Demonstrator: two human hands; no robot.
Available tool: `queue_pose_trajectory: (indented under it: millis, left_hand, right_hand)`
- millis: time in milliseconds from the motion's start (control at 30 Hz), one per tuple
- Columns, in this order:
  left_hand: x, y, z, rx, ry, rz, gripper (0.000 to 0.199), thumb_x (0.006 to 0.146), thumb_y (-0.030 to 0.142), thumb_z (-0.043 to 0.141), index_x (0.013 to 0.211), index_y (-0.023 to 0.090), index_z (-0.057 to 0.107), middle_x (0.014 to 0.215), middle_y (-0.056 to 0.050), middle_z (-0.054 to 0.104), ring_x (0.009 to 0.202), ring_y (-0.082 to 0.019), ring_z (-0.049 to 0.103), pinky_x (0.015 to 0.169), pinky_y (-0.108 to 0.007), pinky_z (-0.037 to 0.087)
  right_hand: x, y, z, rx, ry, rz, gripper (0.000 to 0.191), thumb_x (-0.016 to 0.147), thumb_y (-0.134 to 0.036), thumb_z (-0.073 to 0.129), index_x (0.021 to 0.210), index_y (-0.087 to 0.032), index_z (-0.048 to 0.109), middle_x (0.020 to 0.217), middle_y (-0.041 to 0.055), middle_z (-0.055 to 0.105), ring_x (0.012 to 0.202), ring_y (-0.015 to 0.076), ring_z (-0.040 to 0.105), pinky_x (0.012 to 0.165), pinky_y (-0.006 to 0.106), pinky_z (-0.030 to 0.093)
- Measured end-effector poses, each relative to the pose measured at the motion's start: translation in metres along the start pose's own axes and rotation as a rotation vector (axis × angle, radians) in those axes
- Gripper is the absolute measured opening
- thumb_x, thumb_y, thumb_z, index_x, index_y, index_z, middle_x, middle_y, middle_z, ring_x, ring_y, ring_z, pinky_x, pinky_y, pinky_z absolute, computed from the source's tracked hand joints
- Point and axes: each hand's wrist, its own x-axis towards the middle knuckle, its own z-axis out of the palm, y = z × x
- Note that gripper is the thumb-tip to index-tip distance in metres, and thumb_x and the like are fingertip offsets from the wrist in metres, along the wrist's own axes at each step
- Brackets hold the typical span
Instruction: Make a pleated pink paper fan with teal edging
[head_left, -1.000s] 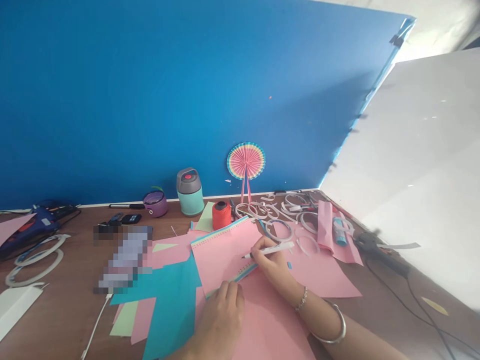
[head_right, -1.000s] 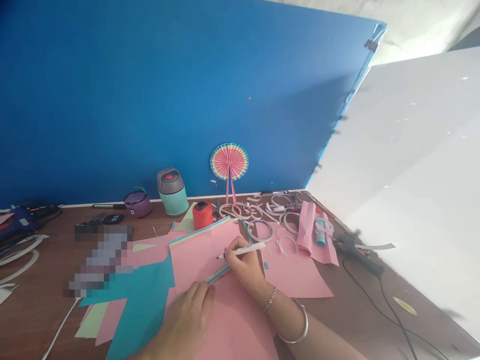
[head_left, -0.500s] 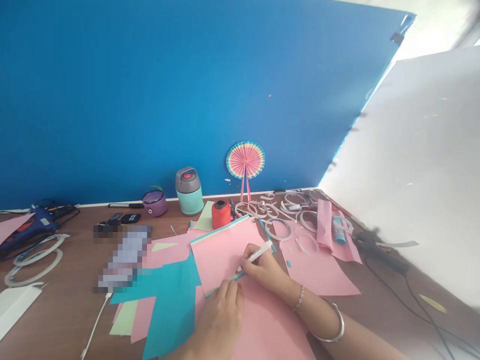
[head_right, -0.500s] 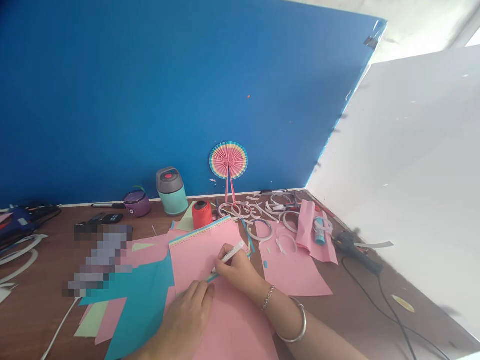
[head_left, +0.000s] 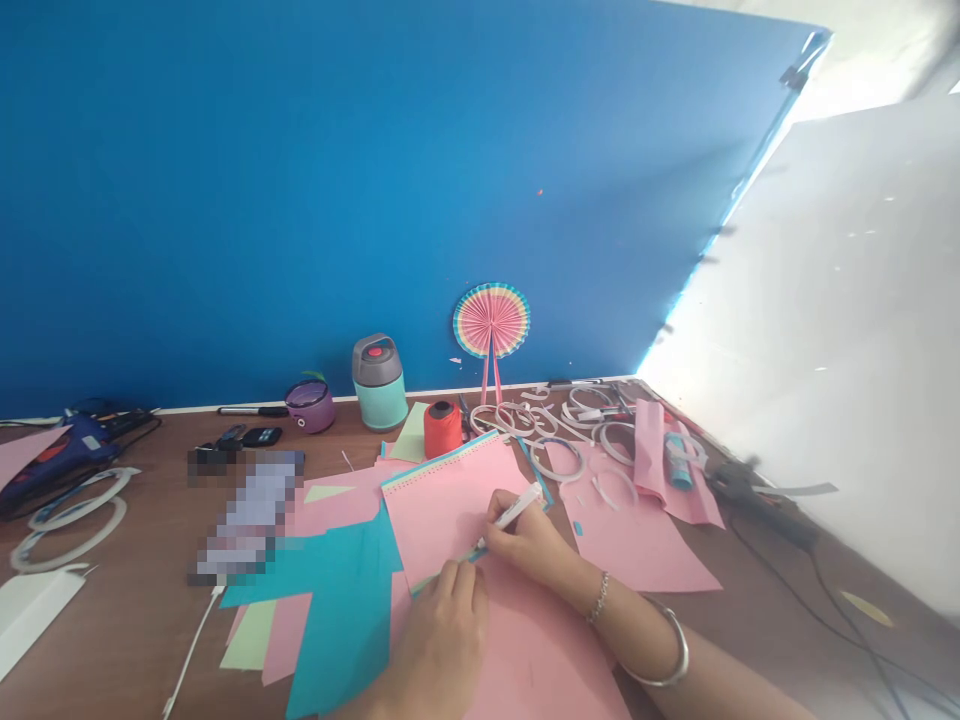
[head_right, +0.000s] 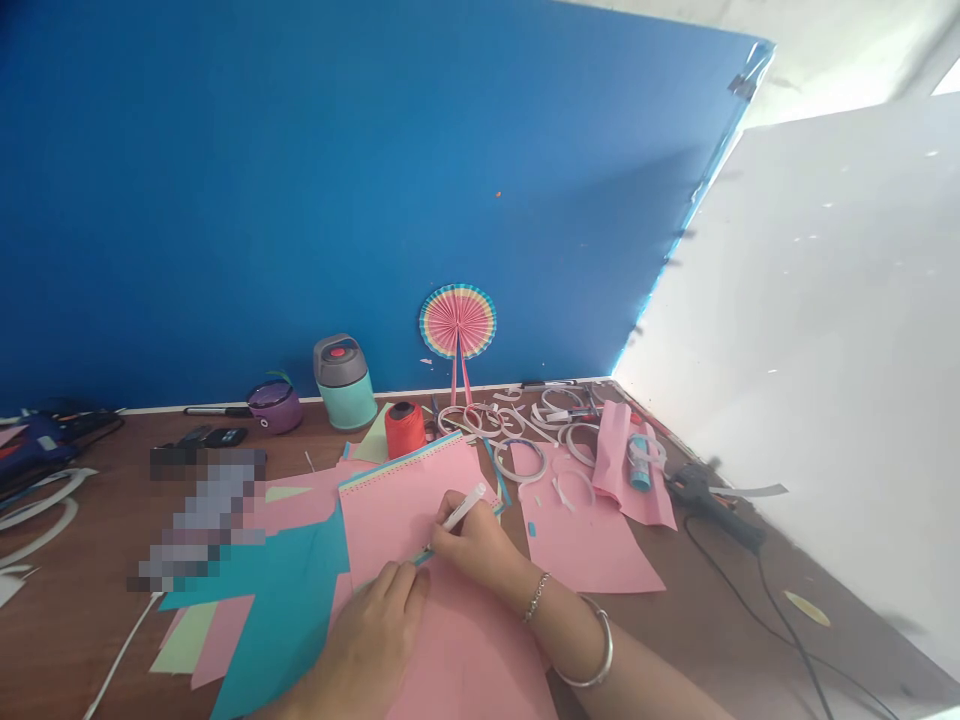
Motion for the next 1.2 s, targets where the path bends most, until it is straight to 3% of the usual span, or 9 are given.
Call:
queue_pose_trajectory:
  millis: [200,433,500,600,667,1200]
  left_hand:
    - [-0.001,0.0,-0.002,0.061,0.034,0.051,0.026,0.071,0.008,0.053,0.094,0.011,0.065,0.079,-0.008,0.061,0.07,-0.021,0.052,0.061,-0.033,0.046]
    - [0.001,0.0,-0.003,0.067,-0.05,0.075,0.031,0.075,0.009,0.049,0.103,0.008,0.063,0.089,-0.011,0.063,0.078,-0.022,0.054,0.067,-0.033,0.048]
    - [0.001,0.0,-0.003,0.046,-0.066,0.078,0.031,0.075,0.009,0.049,0.103,0.009,0.062,0.09,-0.011,0.063,0.078,-0.022,0.055,0.067,-0.033,0.048]
    - [0.001,0.001,-0.003,0.013,-0.067,0.062,0.027,0.075,0.008,0.049,0.099,0.011,0.062,0.088,-0.009,0.063,0.077,-0.023,0.055,0.066,-0.034,0.048]
    - [0.001,0.001,-0.002,-0.002,-0.066,0.047,0.024,0.075,0.008,0.049,0.095,0.013,0.061,0.085,-0.008,0.062,0.075,-0.022,0.055,0.064,-0.034,0.047]
    - [0.002,0.002,-0.002,-0.021,-0.034,0.037,0.017,0.074,0.005,0.049,0.082,0.016,0.058,0.075,-0.005,0.059,0.069,-0.021,0.054,0.06,-0.032,0.045]
  right_hand:
    - [0.001,-0.003,-0.004,0.254,0.107,-0.028,0.017,0.075,-0.027,0.057,0.063,-0.02,0.046,0.056,-0.0041,0.05,0.053,0.0115,0.049,0.05,0.023,0.041]
    - [-0.002,-0.006,-0.011,0.241,0.383,-0.158,0.019,0.08,-0.029,0.055,0.064,-0.02,0.049,0.057,-0.0032,0.051,0.056,0.0119,0.05,0.054,0.024,0.041]
    - [-0.002,-0.005,-0.009,0.223,0.312,-0.146,0.018,0.079,-0.027,0.055,0.064,-0.02,0.049,0.058,-0.0028,0.052,0.057,0.0121,0.051,0.054,0.024,0.041]
    - [-0.001,-0.004,-0.002,0.196,0.081,-0.078,0.015,0.076,-0.023,0.057,0.064,-0.019,0.048,0.06,-0.0025,0.054,0.059,0.0128,0.054,0.055,0.024,0.043]
    - [-0.001,-0.003,0.001,0.157,-0.007,-0.027,0.013,0.074,-0.02,0.057,0.065,-0.019,0.047,0.061,-0.0026,0.054,0.06,0.0129,0.055,0.055,0.023,0.042]
    - [-0.002,-0.003,0.003,-0.031,-0.008,0.019,0.012,0.069,-0.015,0.054,0.063,-0.019,0.045,0.056,-0.0061,0.044,0.053,0.0082,0.038,0.048,0.02,0.029]
